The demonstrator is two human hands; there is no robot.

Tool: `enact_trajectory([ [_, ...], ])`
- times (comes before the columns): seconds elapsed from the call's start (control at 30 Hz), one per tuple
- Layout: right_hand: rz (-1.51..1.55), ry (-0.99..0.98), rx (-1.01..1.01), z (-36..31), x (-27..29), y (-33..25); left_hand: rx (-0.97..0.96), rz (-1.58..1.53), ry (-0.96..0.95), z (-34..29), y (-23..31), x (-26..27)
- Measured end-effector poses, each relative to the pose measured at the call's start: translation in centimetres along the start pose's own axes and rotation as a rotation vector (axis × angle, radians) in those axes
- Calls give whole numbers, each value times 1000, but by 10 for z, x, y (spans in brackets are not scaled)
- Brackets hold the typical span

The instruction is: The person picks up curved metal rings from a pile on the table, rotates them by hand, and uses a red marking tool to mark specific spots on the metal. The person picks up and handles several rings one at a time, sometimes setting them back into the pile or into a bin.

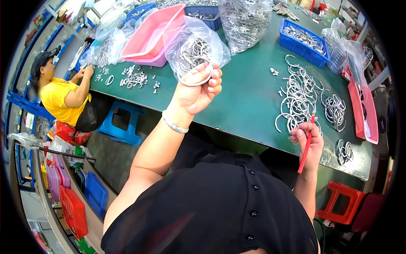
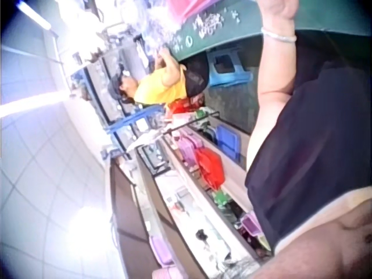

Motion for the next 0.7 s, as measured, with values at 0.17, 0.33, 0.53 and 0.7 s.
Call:
enact_trajectory([
  [0.17, -63, 80, 39, 2, 8, 3, -353, 666, 315, 17, 23, 1],
  [0.33, -344, 110, 370, 9, 2, 0, -1093, 1908, 777, 29, 123, 38],
  [0.53, -552, 204, 512, 11, 13, 1, -1327, 2074, 502, 41, 54, -10],
  [0.7, -543, 187, 529, 13, 10, 2, -877, 1851, -219, 41, -73, -36],
])
Point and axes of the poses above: each hand's wrist, its own z-axis towards the middle knuckle, its own x-axis out of the back of the hand, y = z × x, the point moved 3 cm from there along z, towards the middle knuckle, and after that the axes turned 12 degrees about y, right-handed, at the moved point
